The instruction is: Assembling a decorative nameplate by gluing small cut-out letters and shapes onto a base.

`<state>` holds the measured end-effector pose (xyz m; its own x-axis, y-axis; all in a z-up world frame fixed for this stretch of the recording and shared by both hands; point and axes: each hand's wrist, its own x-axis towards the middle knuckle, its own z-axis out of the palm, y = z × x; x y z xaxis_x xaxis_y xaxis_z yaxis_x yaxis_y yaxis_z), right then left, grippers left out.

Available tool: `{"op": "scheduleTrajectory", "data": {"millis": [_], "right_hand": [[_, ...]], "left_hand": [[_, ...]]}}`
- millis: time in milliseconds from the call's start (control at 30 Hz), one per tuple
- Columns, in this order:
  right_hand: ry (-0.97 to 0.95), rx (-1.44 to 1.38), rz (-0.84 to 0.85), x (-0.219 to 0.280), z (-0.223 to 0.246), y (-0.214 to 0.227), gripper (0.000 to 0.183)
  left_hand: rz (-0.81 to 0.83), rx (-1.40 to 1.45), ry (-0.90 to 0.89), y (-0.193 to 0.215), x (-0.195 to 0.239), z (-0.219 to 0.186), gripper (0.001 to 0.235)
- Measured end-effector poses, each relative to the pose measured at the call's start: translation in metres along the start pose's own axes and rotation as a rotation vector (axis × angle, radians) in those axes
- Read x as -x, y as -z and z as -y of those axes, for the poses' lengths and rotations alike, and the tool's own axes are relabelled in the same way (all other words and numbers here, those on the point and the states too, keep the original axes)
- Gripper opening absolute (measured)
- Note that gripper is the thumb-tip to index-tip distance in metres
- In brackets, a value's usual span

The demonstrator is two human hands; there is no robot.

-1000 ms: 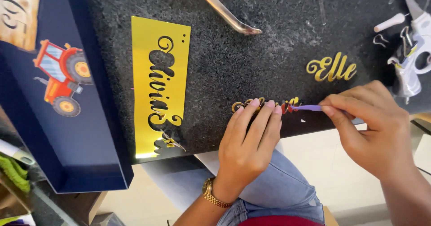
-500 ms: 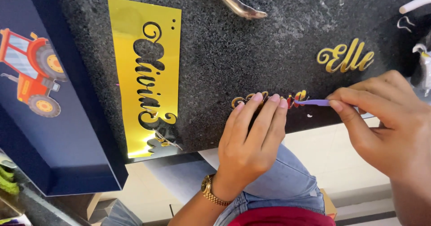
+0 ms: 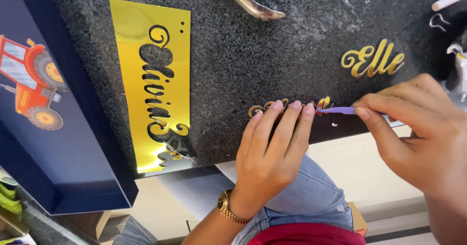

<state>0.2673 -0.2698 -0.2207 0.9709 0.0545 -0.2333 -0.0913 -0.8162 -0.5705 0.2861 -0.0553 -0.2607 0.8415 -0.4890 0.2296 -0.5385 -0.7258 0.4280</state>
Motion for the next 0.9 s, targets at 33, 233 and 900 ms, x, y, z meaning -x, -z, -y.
{"op": "scheduleTrajectory", "data": {"millis": [33, 233, 900], "right_hand": [[0.000, -0.001, 0.000, 0.0002, 0.0003, -0.0002, 0.009], [-0.027, -0.018, -0.003, 0.0006, 0.0009, -0.0011, 0.008], [-0.046, -0.037, 0.013, 0.0004, -0.0001, 0.0011, 0.005]], "left_hand": [[0.000, 0.000, 0.000, 0.0000, 0.0002, 0.0001, 0.020], [-0.001, -0.020, -0.006, -0.0021, 0.0014, -0.0006, 0.020], [0.030, -0.083, 0.002, -0.0013, -0.0010, -0.0038, 0.024]]}}
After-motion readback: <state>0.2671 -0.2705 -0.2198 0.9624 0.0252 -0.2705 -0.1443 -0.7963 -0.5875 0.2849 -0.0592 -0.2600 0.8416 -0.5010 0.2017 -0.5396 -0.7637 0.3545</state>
